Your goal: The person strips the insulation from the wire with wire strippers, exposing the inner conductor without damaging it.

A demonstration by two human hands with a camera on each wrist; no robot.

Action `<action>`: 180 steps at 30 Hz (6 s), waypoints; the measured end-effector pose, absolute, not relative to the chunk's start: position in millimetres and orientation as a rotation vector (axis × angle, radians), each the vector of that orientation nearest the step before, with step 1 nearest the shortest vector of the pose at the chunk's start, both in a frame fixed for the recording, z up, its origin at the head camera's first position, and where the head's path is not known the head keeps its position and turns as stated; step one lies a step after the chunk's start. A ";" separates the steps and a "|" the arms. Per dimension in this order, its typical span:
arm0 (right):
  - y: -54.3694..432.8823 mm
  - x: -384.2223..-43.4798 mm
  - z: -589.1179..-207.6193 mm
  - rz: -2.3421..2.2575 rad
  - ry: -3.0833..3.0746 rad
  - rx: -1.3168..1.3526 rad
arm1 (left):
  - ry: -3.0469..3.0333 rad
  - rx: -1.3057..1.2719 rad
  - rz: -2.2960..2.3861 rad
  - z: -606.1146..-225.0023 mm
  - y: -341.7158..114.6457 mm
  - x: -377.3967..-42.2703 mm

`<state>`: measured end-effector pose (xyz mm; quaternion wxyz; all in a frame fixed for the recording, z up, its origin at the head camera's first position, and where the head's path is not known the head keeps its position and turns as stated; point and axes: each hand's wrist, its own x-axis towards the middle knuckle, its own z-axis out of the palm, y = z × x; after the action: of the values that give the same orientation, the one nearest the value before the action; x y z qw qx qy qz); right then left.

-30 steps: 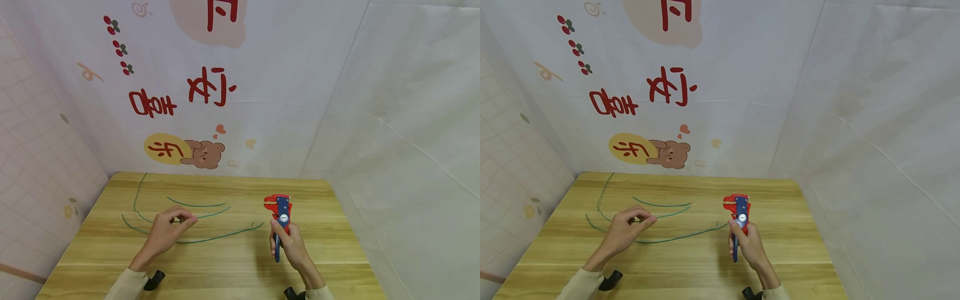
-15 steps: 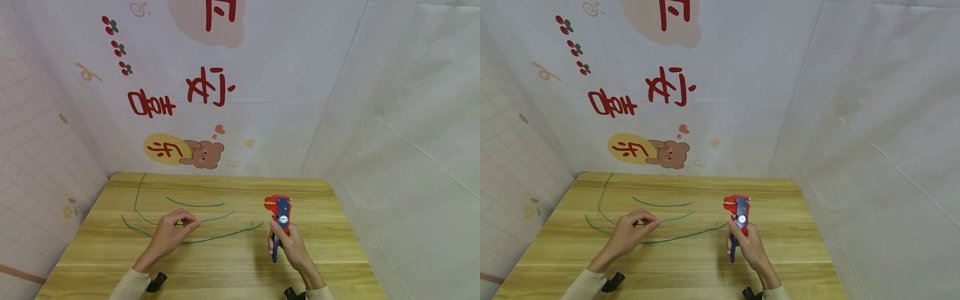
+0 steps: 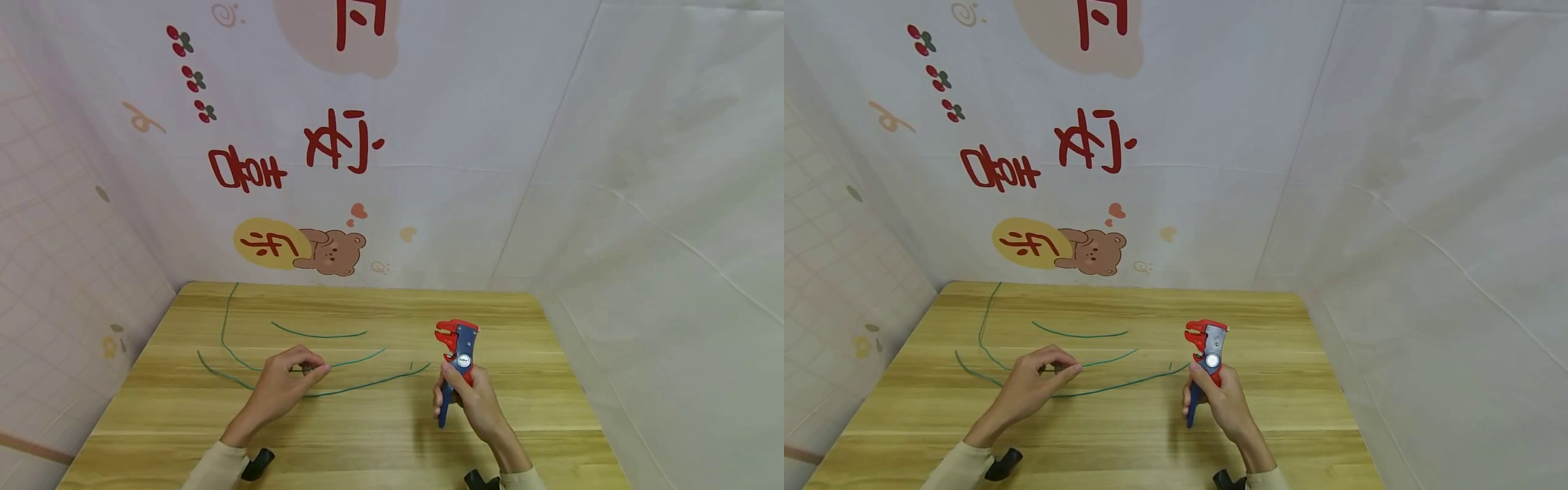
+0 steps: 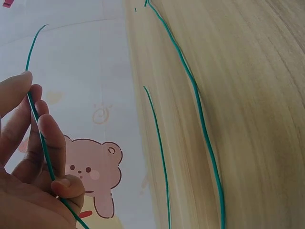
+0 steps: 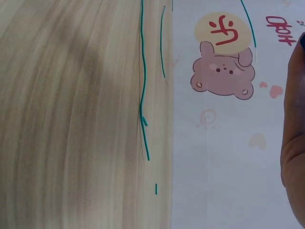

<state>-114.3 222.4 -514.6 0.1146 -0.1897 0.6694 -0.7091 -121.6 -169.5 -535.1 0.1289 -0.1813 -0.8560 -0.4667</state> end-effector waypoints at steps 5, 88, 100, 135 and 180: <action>222.4 -115.5 -515.9 -2.084 1.946 -0.610 | -2.521 -0.514 -1.353 -538.0 -168.8 -121.7; 247.9 -119.0 -526.3 -2.265 1.552 -0.581 | -2.811 -0.460 -1.260 -597.6 -136.8 -195.4; 250.2 -119.7 -527.2 -2.264 1.565 -0.565 | -2.876 -0.394 -1.223 -590.0 -132.1 -192.9; 254.4 -118.5 -531.8 -2.284 1.578 -0.525 | -2.804 -0.586 -1.210 -582.3 -127.1 -167.9; 247.8 -116.4 -533.8 -2.275 1.545 -0.512 | -2.868 -0.749 -1.162 -598.5 -106.1 -146.4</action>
<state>-116.4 247.8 -533.8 0.1714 -0.1802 0.5443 -0.8012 -146.4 -106.1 -598.5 -0.0209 -0.2352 -0.9006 -0.3649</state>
